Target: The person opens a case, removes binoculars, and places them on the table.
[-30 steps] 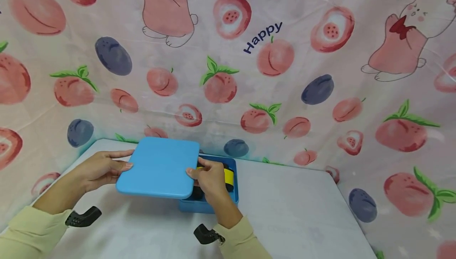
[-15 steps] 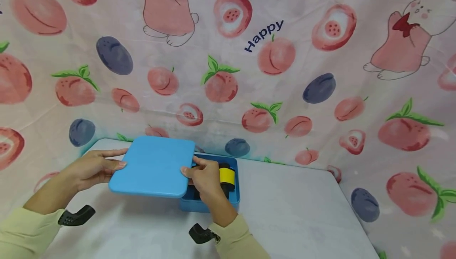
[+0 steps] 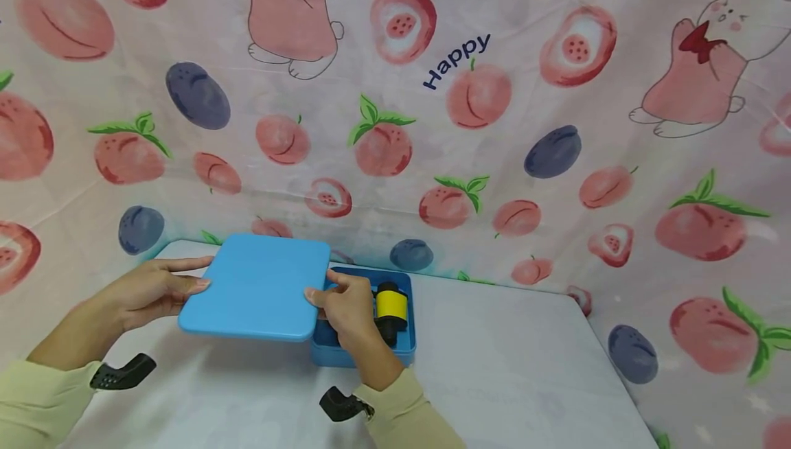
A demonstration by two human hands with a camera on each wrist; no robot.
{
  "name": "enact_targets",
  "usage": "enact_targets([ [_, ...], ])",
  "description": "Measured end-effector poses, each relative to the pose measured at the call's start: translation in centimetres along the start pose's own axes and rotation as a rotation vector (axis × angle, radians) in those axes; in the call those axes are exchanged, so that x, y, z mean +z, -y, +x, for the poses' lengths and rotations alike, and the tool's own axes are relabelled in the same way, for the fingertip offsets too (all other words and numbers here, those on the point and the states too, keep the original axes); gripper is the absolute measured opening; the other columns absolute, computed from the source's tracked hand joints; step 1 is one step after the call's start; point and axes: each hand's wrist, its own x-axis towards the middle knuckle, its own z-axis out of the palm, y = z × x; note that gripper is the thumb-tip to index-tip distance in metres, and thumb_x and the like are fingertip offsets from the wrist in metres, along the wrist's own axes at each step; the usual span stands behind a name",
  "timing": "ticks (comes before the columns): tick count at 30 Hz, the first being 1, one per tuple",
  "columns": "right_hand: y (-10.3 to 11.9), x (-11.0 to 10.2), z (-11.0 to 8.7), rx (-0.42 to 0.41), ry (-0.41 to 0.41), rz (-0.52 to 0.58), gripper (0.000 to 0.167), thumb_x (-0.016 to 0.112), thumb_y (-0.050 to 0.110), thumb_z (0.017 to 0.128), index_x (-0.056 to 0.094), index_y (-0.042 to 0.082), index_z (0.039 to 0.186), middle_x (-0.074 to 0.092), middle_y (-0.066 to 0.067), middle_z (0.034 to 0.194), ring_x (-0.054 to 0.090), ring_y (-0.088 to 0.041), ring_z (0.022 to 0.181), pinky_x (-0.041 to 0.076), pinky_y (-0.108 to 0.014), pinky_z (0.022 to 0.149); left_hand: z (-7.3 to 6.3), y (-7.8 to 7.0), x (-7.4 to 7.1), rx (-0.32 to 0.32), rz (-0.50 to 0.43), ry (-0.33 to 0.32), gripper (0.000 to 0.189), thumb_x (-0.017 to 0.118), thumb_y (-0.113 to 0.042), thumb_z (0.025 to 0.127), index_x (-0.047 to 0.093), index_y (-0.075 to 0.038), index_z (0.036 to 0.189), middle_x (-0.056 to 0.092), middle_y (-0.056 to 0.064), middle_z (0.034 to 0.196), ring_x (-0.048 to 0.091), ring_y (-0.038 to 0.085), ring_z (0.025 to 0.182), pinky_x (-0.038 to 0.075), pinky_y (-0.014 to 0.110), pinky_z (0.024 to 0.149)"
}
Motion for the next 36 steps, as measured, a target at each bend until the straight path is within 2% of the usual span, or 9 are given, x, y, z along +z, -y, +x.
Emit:
enact_targets([
  [7, -0.1, 0.7, 0.2, 0.006, 0.004, -0.002, 0.06, 0.08, 0.012, 0.091, 0.058, 0.001, 0.146, 0.075, -0.016, 0.103, 0.076, -0.013, 0.081, 0.065, -0.037, 0.082, -0.1, 0.1, -0.7, -0.014, -0.012, -0.013, 0.085, 0.068, -0.014, 0.101, 0.015, 0.0, 0.165, 0.076, -0.01, 0.11, 0.076, 0.014, 0.096, 0.064, 0.038, 0.088],
  [14, -0.3, 1.0, 0.1, 0.01, 0.007, -0.012, 0.062, 0.08, 0.011, 0.091, 0.057, 0.003, 0.148, 0.075, -0.015, 0.096, 0.073, -0.011, 0.073, 0.066, -0.035, 0.08, -0.2, 0.5, -1.3, -0.007, -0.012, 0.016, 0.085, 0.066, -0.014, 0.102, 0.011, 0.0, 0.165, 0.077, -0.01, 0.109, 0.077, 0.015, 0.096, 0.064, 0.037, 0.088],
  [22, 0.0, 1.9, 0.1, -0.024, 0.026, 0.015, 0.059, 0.079, 0.009, 0.093, 0.057, 0.001, 0.147, 0.076, -0.02, 0.104, 0.077, -0.017, 0.077, 0.066, -0.038, 0.08, -0.3, 0.4, -2.5, -0.006, -0.008, 0.01, 0.085, 0.064, -0.012, 0.103, 0.008, 0.001, 0.165, 0.076, -0.011, 0.108, 0.077, 0.014, 0.096, 0.064, 0.037, 0.087],
  [30, 0.0, 2.6, 0.5, -0.022, 0.005, 0.027, 0.059, 0.079, 0.007, 0.092, 0.057, -0.001, 0.146, 0.076, -0.019, 0.097, 0.079, -0.023, 0.082, 0.066, -0.04, 0.08, -0.1, 0.5, -3.1, -0.017, -0.014, -0.003, 0.086, 0.066, -0.011, 0.102, 0.009, 0.001, 0.165, 0.076, -0.01, 0.108, 0.077, 0.016, 0.096, 0.065, 0.039, 0.088],
  [36, 0.2, 3.1, 1.0, -0.003, 0.01, 0.042, 0.059, 0.079, 0.007, 0.092, 0.058, 0.0, 0.146, 0.073, -0.014, 0.093, 0.079, -0.021, 0.079, 0.066, -0.04, 0.08, -0.2, 0.4, -3.9, -0.012, -0.021, 0.006, 0.085, 0.065, -0.01, 0.102, 0.009, 0.003, 0.165, 0.077, -0.01, 0.108, 0.078, 0.016, 0.095, 0.064, 0.037, 0.087],
])
